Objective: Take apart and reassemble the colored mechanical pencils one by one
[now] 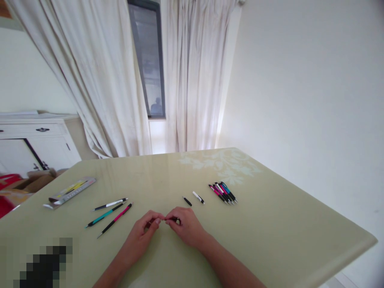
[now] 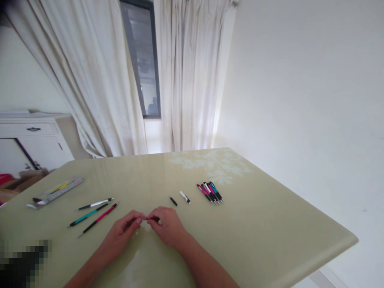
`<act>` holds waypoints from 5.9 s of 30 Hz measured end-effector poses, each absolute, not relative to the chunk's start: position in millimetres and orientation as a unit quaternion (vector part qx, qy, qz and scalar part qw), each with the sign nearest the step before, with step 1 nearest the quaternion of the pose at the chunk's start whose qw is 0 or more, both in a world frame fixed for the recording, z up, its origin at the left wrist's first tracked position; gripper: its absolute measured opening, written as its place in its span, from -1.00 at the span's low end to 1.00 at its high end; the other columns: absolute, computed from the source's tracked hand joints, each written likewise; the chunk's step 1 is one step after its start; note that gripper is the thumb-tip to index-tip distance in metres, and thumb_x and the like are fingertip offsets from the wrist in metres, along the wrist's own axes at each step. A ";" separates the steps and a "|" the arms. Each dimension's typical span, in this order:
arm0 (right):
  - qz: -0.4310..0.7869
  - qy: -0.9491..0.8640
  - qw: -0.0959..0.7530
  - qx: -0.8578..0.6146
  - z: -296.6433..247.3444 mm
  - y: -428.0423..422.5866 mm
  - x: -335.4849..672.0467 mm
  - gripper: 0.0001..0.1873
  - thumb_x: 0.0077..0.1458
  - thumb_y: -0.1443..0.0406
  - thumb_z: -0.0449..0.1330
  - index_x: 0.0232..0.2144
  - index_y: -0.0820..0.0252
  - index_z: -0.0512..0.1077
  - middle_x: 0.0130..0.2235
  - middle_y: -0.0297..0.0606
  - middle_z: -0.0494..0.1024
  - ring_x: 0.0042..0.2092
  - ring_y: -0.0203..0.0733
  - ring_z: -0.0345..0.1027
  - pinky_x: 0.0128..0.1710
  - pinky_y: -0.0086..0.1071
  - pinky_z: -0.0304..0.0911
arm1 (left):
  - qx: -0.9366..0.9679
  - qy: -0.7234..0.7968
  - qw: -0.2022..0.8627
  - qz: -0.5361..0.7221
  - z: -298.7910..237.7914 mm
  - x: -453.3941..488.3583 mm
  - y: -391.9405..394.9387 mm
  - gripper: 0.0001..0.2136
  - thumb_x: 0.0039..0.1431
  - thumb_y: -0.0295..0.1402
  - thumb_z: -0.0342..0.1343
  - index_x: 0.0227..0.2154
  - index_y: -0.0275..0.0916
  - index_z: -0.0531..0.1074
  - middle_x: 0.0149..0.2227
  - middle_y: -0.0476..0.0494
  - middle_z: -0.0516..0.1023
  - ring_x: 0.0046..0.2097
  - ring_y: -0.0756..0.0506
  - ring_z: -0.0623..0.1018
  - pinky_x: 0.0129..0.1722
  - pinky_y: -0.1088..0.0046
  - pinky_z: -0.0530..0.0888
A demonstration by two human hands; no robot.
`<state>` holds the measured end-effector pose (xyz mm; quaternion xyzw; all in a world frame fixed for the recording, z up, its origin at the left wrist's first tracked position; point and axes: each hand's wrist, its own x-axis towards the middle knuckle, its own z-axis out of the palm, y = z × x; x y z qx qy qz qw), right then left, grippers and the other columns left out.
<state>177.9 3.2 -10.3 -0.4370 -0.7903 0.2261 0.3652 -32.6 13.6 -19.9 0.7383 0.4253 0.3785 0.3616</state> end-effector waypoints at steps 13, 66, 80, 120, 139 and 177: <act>0.409 -0.693 0.419 -0.421 -17.7 4.3 180.6 -0.72 -0.08 0.37 0.47 -0.26 0.16 0.54 -0.38 -0.41 0.53 -0.36 -0.27 0.44 -0.33 -0.47 0.32 | 0.764 0.413 0.365 0.336 -27.7 -30.2 10.3 -0.70 0.40 -0.11 0.01 -0.25 -0.17 0.55 -0.28 -0.11 0.57 -0.22 -0.14 0.54 -0.18 0.40 0.43; 0.518 -0.518 0.578 -0.359 -11.8 -2.4 156.5 -0.76 0.28 0.10 0.21 -0.16 0.07 0.30 -0.22 -0.32 0.43 -0.13 -0.18 0.41 -0.16 -0.32 0.39 | 0.517 0.449 0.578 0.443 -8.7 -17.0 1.4 -0.64 0.07 -0.03 0.35 -0.25 -0.23 0.60 -0.35 -0.10 0.66 -0.26 -0.11 0.59 -0.19 0.40 0.51; 0.516 -0.508 0.578 -0.377 7.5 -7.2 171.4 -0.69 0.18 0.08 0.32 -0.17 0.09 0.35 -0.18 -0.26 0.56 -0.10 -0.13 0.47 -0.08 -0.24 0.38 | 0.616 0.446 0.516 0.394 -1.4 -15.1 1.3 -0.58 0.23 0.00 0.15 -0.11 -0.26 0.59 -0.46 -0.03 0.53 -0.42 -0.05 0.52 -0.36 0.43 0.47; 0.560 -0.482 0.578 -0.348 -12.9 -11.9 157.6 -0.69 0.17 0.09 0.34 -0.19 0.10 0.36 -0.20 -0.30 0.53 -0.19 -0.15 0.56 -0.14 -0.25 0.47 | 0.715 0.444 0.417 0.343 -8.7 -36.9 -3.2 -0.71 0.36 -0.14 0.08 -0.06 -0.12 0.62 -0.27 -0.09 0.63 -0.23 -0.15 0.55 -0.24 0.43 0.41; 0.399 -0.656 0.440 -0.465 -7.0 -3.2 187.5 -0.89 0.05 0.27 0.41 -0.34 0.17 0.62 -0.31 -0.26 0.59 -0.28 -0.19 0.47 -0.24 -0.35 0.36 | 0.625 0.489 0.454 0.405 -1.4 -37.5 3.2 -0.72 0.12 -0.12 0.32 -0.19 -0.17 0.65 -0.14 -0.15 0.73 -0.11 -0.22 0.68 -0.02 0.27 0.56; 0.231 -0.758 0.420 -0.442 9.1 -2.5 204.2 -0.91 0.32 0.32 0.18 -0.16 0.12 0.49 -0.19 -0.25 0.57 -0.12 -0.15 0.43 -0.06 -0.31 0.31 | 0.774 0.434 0.317 0.336 -8.4 -32.9 -3.3 -0.72 0.45 -0.20 -0.07 -0.06 -0.09 0.54 -0.20 -0.11 0.60 -0.15 -0.15 0.57 -0.11 0.37 0.47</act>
